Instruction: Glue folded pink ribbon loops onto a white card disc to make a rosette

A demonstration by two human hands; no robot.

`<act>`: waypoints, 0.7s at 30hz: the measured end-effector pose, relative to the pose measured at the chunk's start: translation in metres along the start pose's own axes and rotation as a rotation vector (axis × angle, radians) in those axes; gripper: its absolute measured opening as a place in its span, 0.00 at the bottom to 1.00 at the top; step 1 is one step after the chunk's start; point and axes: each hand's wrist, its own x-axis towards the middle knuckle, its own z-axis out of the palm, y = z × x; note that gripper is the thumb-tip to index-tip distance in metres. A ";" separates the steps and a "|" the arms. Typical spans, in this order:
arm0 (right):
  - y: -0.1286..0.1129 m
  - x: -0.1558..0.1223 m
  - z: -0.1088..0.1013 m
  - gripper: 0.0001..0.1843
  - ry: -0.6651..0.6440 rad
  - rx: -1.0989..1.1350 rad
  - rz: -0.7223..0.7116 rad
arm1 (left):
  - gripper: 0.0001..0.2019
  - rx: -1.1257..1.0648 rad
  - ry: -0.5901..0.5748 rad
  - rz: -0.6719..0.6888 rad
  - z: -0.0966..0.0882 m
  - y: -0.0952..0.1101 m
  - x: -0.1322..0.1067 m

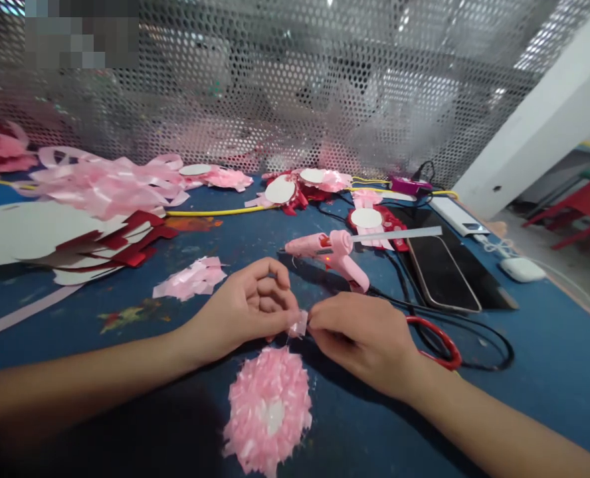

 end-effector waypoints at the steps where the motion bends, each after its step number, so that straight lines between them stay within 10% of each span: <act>1: 0.000 0.000 0.000 0.09 -0.013 -0.013 -0.001 | 0.19 0.017 0.008 -0.008 0.000 0.000 0.000; 21: -0.004 0.003 -0.005 0.09 0.001 0.016 -0.010 | 0.12 0.115 0.047 0.033 0.004 0.001 -0.002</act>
